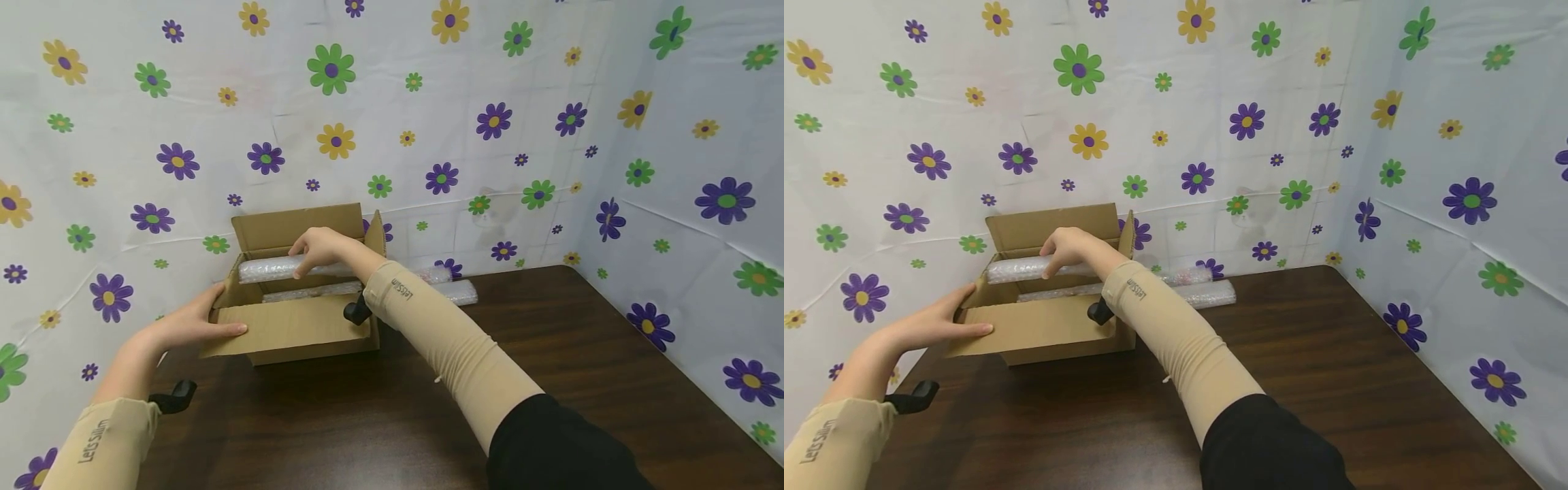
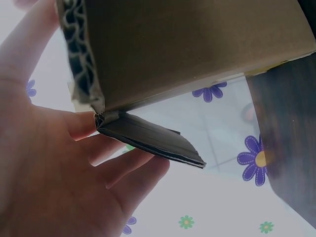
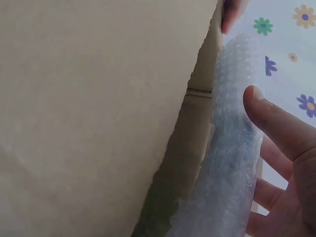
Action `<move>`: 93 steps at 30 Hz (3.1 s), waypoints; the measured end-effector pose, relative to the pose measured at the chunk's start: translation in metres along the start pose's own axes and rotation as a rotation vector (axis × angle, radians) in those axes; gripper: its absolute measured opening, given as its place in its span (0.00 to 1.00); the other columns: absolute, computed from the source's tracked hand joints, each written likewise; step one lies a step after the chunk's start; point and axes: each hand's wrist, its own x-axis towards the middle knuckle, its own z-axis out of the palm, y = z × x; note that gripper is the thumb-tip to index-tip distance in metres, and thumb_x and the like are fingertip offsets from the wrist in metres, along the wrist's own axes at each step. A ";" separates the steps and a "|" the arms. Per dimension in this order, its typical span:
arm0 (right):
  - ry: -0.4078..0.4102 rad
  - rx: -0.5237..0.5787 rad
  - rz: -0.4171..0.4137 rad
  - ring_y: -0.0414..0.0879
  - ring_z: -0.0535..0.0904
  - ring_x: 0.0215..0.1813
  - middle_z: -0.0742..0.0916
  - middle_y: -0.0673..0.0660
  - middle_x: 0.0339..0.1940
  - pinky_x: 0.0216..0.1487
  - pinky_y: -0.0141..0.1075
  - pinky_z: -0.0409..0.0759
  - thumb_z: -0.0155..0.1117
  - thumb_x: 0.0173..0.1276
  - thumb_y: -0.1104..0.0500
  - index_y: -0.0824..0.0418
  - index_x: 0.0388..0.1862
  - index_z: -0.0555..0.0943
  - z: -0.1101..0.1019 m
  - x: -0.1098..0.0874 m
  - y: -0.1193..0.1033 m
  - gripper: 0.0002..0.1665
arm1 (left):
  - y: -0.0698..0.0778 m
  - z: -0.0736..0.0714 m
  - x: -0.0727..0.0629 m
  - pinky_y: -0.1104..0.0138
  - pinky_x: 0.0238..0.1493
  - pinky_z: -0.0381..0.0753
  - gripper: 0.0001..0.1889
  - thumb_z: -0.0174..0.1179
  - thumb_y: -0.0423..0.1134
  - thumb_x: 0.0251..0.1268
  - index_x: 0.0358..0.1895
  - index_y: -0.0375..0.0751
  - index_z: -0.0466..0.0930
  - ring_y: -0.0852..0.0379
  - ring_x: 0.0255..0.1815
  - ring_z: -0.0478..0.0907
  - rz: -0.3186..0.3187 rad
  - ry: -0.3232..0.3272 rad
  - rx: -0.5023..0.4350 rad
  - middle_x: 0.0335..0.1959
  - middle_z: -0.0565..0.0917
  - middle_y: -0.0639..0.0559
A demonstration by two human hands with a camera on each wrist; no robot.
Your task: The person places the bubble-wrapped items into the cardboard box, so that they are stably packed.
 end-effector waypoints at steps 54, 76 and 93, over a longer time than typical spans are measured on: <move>0.132 0.270 -0.194 0.45 0.79 0.54 0.83 0.51 0.57 0.52 0.38 0.79 0.72 0.62 0.54 0.57 0.61 0.79 -0.066 -0.109 0.035 0.28 | 0.001 -0.003 -0.001 0.30 0.62 0.48 0.56 0.66 0.49 0.61 0.73 0.21 0.33 0.21 0.71 0.39 0.010 -0.018 -0.056 0.72 0.41 0.20; 0.326 0.123 -0.011 0.55 0.79 0.56 0.84 0.58 0.56 0.54 0.49 0.78 0.69 0.64 0.50 0.58 0.61 0.79 -0.022 -0.139 0.164 0.27 | -0.001 -0.002 -0.001 0.30 0.63 0.47 0.56 0.66 0.49 0.60 0.73 0.22 0.34 0.22 0.71 0.40 -0.009 -0.016 -0.057 0.72 0.42 0.20; 0.271 0.011 0.149 0.56 0.70 0.67 0.78 0.55 0.65 0.65 0.56 0.68 0.77 0.51 0.41 0.54 0.66 0.76 0.048 -0.137 0.233 0.44 | -0.005 0.000 -0.001 0.30 0.63 0.48 0.56 0.66 0.49 0.61 0.74 0.23 0.34 0.22 0.71 0.40 0.010 0.000 -0.050 0.72 0.42 0.20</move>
